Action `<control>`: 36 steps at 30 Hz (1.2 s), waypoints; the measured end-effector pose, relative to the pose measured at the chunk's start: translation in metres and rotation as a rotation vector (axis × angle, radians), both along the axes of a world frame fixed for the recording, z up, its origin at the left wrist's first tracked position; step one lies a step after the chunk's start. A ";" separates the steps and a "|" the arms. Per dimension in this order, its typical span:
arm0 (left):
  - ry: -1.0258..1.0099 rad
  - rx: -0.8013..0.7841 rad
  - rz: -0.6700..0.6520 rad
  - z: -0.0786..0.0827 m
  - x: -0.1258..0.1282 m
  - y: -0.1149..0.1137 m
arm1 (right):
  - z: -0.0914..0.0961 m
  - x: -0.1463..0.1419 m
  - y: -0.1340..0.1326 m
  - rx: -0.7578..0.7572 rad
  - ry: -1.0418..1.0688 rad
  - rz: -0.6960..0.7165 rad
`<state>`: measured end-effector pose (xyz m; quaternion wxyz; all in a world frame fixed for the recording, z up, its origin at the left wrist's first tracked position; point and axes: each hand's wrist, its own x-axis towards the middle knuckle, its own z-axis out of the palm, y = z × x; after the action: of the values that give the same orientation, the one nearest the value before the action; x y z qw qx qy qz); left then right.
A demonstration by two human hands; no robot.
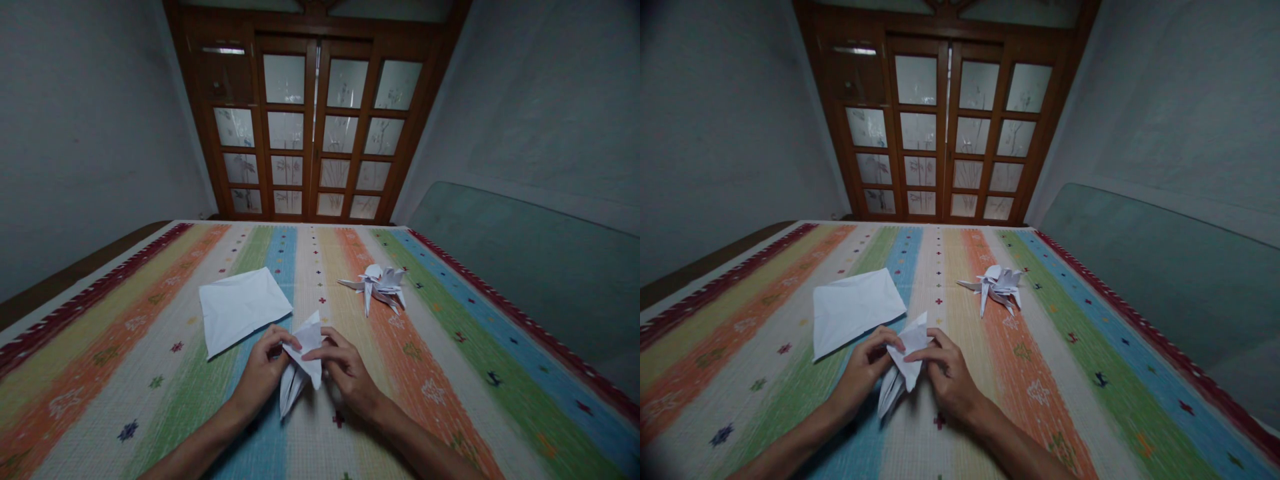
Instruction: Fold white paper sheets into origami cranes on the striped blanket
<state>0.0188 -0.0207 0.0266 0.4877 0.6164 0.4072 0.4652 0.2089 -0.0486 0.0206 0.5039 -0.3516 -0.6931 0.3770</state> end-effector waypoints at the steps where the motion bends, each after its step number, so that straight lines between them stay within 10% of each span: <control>1: -0.020 -0.034 -0.008 0.001 -0.001 0.000 | 0.000 0.001 0.000 -0.001 -0.007 0.029; 16: -0.032 -0.056 -0.012 -0.004 0.001 -0.003 | -0.009 -0.008 0.003 -0.182 0.078 -0.228; 26: 0.112 0.138 0.045 0.003 -0.001 -0.007 | -0.003 -0.005 0.006 -0.176 0.025 -0.136; 36: 0.340 0.359 0.083 0.007 -0.002 -0.010 | -0.004 0.002 0.000 0.180 -0.143 -0.362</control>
<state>0.0170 -0.0309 0.0338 0.2752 0.7454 0.4193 0.4392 0.2105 -0.0482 0.0166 0.5422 -0.4498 -0.6835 0.1910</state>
